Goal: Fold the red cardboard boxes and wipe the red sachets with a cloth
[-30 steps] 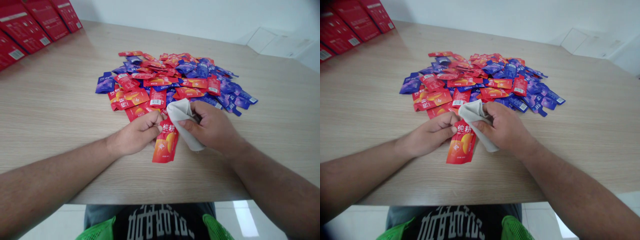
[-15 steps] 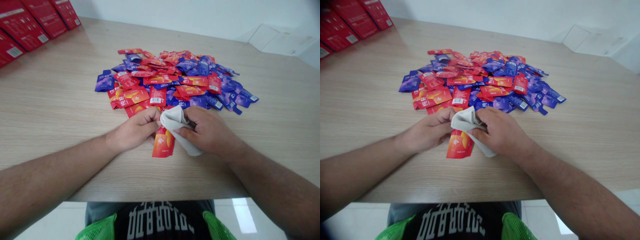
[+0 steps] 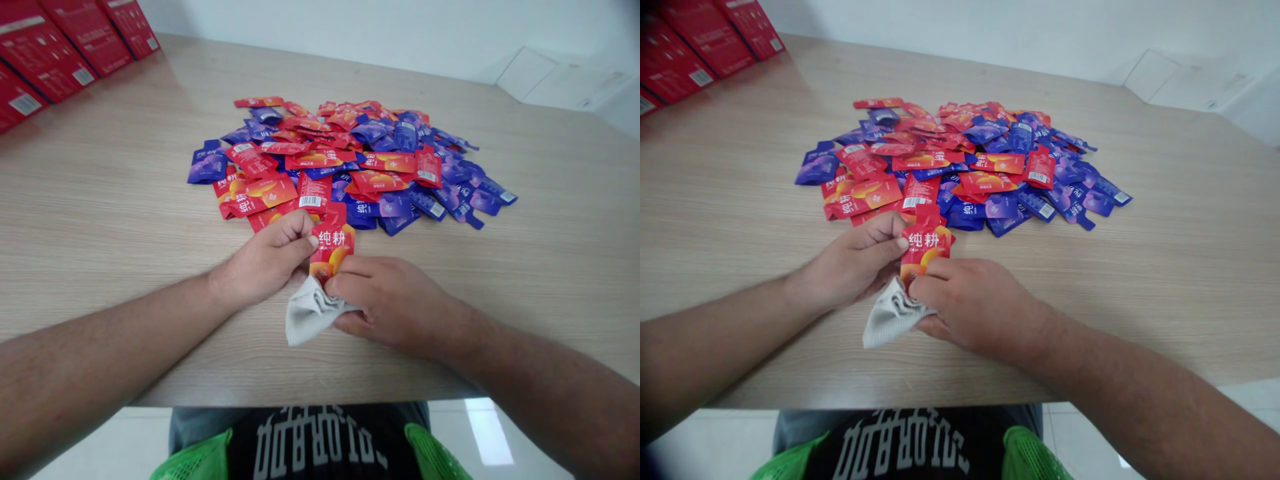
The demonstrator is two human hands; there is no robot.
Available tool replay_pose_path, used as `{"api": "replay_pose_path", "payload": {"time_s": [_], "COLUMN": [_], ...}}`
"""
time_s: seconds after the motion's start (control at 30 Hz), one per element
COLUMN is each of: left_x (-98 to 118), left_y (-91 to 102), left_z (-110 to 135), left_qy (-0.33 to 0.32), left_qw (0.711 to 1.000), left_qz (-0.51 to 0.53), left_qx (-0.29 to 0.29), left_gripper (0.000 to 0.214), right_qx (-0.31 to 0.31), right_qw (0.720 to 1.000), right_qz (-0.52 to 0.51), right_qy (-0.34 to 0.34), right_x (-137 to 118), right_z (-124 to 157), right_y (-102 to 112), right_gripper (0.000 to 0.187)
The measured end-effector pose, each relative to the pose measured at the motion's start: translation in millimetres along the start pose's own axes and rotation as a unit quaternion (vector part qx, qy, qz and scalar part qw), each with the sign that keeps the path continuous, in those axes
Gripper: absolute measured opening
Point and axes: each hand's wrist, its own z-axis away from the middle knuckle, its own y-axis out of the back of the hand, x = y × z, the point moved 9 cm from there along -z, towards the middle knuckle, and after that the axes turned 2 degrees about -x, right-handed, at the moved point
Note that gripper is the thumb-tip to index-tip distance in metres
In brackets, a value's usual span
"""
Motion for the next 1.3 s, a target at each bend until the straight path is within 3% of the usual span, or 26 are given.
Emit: {"api": "replay_pose_path", "payload": {"time_s": [0.17,0.3,0.53,0.7,0.87,1.0,1.13,1.2,1.3], "left_x": [1.0,1.1,2.6,-3.8,0.3,1.4,-3.7,-4.6,8.3], "left_y": [-0.2,-0.8,-1.2,-6.9,-8.1,-11.9,-9.1,-3.1,13.7], "left_z": [3.0,3.4,2.0,4.7,6.3,6.8,4.2,1.9,-2.2], "left_qy": [0.011,0.024,0.028,0.044,0.017,0.013,0.01,0.012,-0.003], "left_qw": [1.0,0.998,0.995,0.998,0.999,0.997,0.998,0.999,1.0], "left_qz": [0.013,0.05,0.09,0.04,0.02,0.031,0.014,0.017,0.015], "left_qx": [0.023,0.036,0.023,-0.035,-0.046,-0.071,-0.065,-0.042,0.004], "left_gripper": [0.024,0.025,0.024,0.028,0.03,0.032,0.031,0.031,0.031], "right_qx": [0.083,0.011,0.003,0.159,0.128,0.201,0.138,0.185,0.287], "right_qw": [0.995,1.0,1.0,0.985,0.989,0.97,0.981,0.966,0.911], "right_qz": [0.009,-0.002,-0.019,-0.028,-0.052,-0.057,-0.088,-0.069,-0.033], "right_qy": [-0.048,0.002,-0.005,-0.066,-0.047,-0.123,-0.105,-0.168,-0.294], "right_x": [11.8,0.4,6.6,37.2,41.0,54.7,56.5,76.0,113.9], "right_z": [3.2,-0.7,0.5,7.4,3.9,10.3,4.3,11.7,33.4], "right_y": [12.7,-3.1,0.2,40.2,37.7,50.3,36.3,42.4,55.9], "right_gripper": [0.021,0.013,0.014,0.022,0.028,0.034,0.039,0.038,0.038]}}
